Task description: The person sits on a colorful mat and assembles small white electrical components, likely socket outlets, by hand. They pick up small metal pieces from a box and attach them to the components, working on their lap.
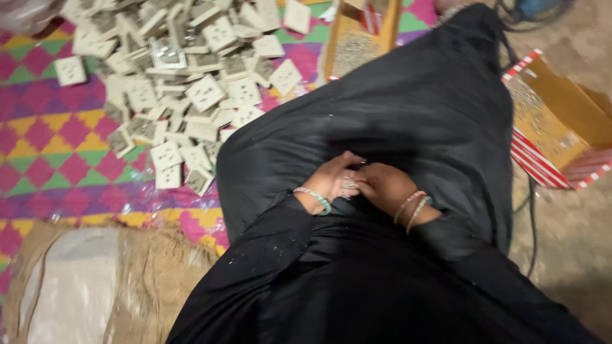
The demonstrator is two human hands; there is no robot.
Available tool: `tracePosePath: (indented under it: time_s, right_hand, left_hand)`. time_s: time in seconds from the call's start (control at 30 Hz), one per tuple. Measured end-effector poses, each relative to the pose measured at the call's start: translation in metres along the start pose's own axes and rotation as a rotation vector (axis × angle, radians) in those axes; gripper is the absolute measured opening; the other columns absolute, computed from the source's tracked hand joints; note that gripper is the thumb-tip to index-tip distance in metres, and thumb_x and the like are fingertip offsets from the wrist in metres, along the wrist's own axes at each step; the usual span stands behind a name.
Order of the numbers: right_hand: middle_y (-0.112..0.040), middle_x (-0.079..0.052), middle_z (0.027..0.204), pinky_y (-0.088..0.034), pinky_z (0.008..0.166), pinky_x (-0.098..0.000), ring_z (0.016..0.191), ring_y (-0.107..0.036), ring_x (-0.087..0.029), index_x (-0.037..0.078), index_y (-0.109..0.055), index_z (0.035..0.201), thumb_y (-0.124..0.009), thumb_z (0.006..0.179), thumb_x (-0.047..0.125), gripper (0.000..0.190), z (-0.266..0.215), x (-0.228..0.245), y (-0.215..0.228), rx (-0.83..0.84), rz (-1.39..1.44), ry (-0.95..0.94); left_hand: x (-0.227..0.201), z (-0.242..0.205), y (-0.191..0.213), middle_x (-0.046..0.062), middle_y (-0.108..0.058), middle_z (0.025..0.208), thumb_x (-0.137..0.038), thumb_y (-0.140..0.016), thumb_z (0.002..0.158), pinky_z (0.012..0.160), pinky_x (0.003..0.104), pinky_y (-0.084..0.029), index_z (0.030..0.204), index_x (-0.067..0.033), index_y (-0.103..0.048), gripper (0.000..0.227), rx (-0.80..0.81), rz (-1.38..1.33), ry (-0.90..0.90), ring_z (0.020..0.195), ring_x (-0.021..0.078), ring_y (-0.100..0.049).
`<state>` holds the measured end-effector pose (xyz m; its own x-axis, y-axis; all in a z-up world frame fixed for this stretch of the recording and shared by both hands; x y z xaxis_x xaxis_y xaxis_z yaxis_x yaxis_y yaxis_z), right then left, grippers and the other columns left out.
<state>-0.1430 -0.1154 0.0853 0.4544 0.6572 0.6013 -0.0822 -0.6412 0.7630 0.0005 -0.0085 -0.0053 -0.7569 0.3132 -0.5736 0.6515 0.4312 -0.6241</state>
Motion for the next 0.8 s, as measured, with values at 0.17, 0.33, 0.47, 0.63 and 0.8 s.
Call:
tracePosePath:
  time_s: [0.17,0.33,0.47,0.63,0.8]
  right_hand:
    - [-0.074,-0.013,0.102,-0.056,0.081,-0.0420,0.092,-0.071,-0.033,0.007,-0.075,0.103,-0.067,0.088,0.018,0.020,-0.001,-0.020,-0.014,-0.223,0.015,0.235]
    - [-0.072,-0.014,0.092,-0.055,0.073,-0.0398,0.081,-0.070,-0.031,0.008,-0.076,0.104,-0.071,0.090,0.027,0.024,0.001,-0.020,-0.022,-0.144,-0.047,0.051]
    - [-0.071,-0.012,0.080,-0.053,0.067,-0.0386,0.069,-0.068,-0.028,0.008,-0.075,0.102,-0.071,0.086,0.025,0.024,0.002,-0.024,-0.024,-0.110,0.007,0.030]
    - [-0.069,-0.008,0.079,-0.053,0.064,-0.0371,0.067,-0.065,-0.023,0.007,-0.075,0.096,-0.073,0.086,0.024,0.020,0.006,-0.035,-0.034,-0.075,-0.014,-0.040]
    - [-0.067,-0.009,0.079,-0.051,0.063,-0.0359,0.063,-0.063,-0.023,0.004,-0.071,0.099,-0.072,0.089,0.022,0.020,0.003,-0.042,-0.036,-0.180,0.089,-0.068]
  left_hand:
    - [-0.004,0.003,0.001,0.010,-0.069,0.113,-0.070,-0.054,0.101,0.084,0.033,-0.057,0.130,-0.0070,-0.061,0.069,0.091,1.217,-0.964,0.103,0.0213,-0.066]
    - [0.008,0.023,-0.008,0.006,-0.067,0.079,-0.056,-0.048,0.105,0.058,0.028,-0.052,0.097,-0.0036,-0.069,0.057,0.168,0.226,-0.138,0.067,0.0140,-0.062]
    - [0.009,0.025,-0.005,0.004,-0.066,0.074,-0.065,-0.050,0.101,0.052,0.025,-0.043,0.087,-0.0042,-0.073,0.066,0.242,0.329,-0.176,0.059,0.0101,-0.053]
    - [0.013,0.035,-0.006,0.007,-0.069,0.087,-0.067,-0.052,0.092,0.068,0.031,-0.057,0.096,-0.0039,-0.070,0.066,0.114,0.397,-0.088,0.074,0.0131,-0.065]
    - [0.021,0.043,0.000,0.010,-0.069,0.092,-0.053,-0.069,0.091,0.072,0.033,-0.058,0.097,-0.0026,-0.066,0.051,0.028,0.430,-0.157,0.081,0.0203,-0.070]
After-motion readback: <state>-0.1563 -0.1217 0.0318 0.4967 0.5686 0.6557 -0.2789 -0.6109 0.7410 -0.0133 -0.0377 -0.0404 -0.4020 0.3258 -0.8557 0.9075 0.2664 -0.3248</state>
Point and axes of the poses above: each hand's wrist, its own z-axis towards the middle knuckle, its own y-axis out of the back of the hand, x = y × z, the point moved 1 cm from there along z, towards the middle knuckle
